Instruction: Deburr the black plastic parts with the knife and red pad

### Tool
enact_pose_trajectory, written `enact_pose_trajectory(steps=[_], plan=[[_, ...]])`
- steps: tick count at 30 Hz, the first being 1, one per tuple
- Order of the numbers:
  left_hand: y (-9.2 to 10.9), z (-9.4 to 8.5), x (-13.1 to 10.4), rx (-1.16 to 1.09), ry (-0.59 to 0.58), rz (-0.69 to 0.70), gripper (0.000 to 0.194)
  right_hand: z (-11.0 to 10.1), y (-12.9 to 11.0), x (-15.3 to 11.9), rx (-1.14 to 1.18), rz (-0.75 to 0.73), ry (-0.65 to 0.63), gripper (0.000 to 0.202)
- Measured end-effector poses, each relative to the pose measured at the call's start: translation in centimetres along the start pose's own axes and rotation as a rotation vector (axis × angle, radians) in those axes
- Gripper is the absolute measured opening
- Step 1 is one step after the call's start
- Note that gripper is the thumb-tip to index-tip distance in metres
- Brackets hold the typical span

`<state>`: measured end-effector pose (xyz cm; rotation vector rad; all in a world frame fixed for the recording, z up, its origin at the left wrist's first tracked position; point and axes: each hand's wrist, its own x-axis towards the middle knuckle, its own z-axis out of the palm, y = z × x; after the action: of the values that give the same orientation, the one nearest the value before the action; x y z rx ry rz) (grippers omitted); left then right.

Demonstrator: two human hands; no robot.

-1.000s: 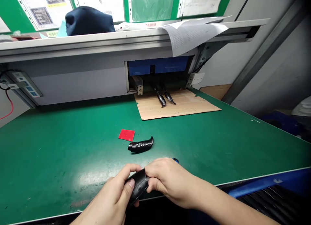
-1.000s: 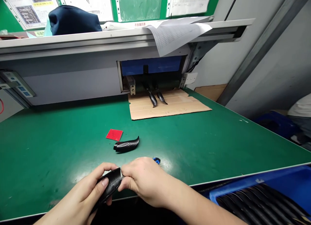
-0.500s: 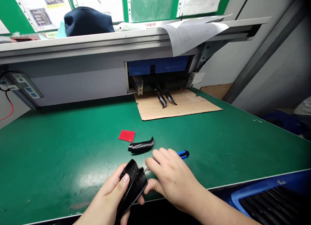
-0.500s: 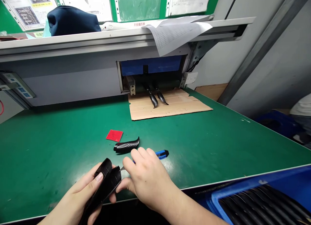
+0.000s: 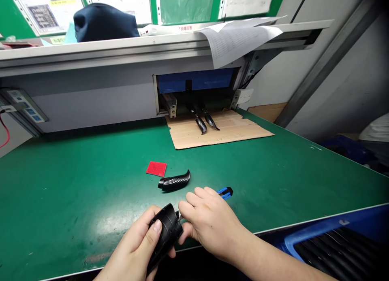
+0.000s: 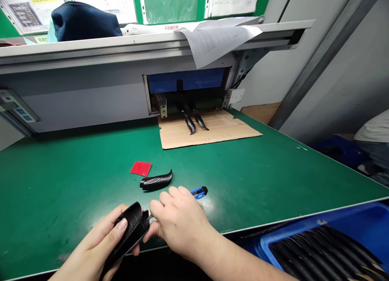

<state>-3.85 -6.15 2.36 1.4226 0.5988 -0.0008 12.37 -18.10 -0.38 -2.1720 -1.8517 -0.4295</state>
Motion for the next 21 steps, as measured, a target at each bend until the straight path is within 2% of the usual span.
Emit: enact_pose_trajectory(steps=[2, 4, 7, 8, 9, 11, 13, 15, 16, 18, 20, 21], plan=[[-0.1, -0.1, 0.0, 0.026, -0.006, 0.024, 0.053, -0.1, 0.0, 0.1, 0.028, 0.021, -0.045, 0.043], [-0.2, -0.2, 0.0, 0.049, -0.004, 0.048, 0.049, -0.8, 0.2, 0.2, 0.15, 0.041, -0.145, 0.041], [0.0, -0.1, 0.0, 0.017, -0.022, 0.062, 0.048, -2.3, 0.5, 0.6, 0.51, 0.105, -0.346, 0.039], [0.0, 0.0, -0.1, -0.016, -0.031, 0.063, 0.049, -2.8, 0.5, 0.6, 0.619, 0.146, -0.374, 0.039], [0.1, 0.0, -0.2, -0.055, -0.038, 0.064, 0.05, -3.0, 0.4, 0.6, 0.696, 0.188, -0.363, 0.039], [0.2, 0.1, -0.3, -0.126, -0.037, 0.054, 0.052, -3.0, 0.0, 0.4, 0.745, 0.228, -0.246, 0.039], [0.2, 0.3, -0.4, -0.178, -0.018, 0.035, 0.055, -2.5, -0.6, 0.1, 0.694, 0.221, -0.093, 0.043], [0.1, 0.4, -0.5, -0.215, 0.012, 0.015, 0.063, -2.1, -1.0, -0.1, 0.654, 0.205, -0.009, 0.051], [0.1, 0.4, -0.5, -0.227, 0.03, 0.004, 0.067, -2.1, -1.1, -0.1, 0.67, 0.197, -0.014, 0.056], [0.1, 0.4, -0.4, -0.244, 0.087, 0.013, 0.072, -2.6, -0.8, 0.0, 0.811, 0.164, -0.137, 0.06], [0.3, 0.2, -0.3, -0.227, 0.165, 0.074, 0.069, -3.4, -0.1, 0.2, 1.03, 0.143, -0.29, 0.06], [0.4, 0.1, -0.2, -0.192, 0.198, 0.097, 0.066, -3.8, 0.1, 0.2, 1.101, 0.162, -0.293, 0.058]])
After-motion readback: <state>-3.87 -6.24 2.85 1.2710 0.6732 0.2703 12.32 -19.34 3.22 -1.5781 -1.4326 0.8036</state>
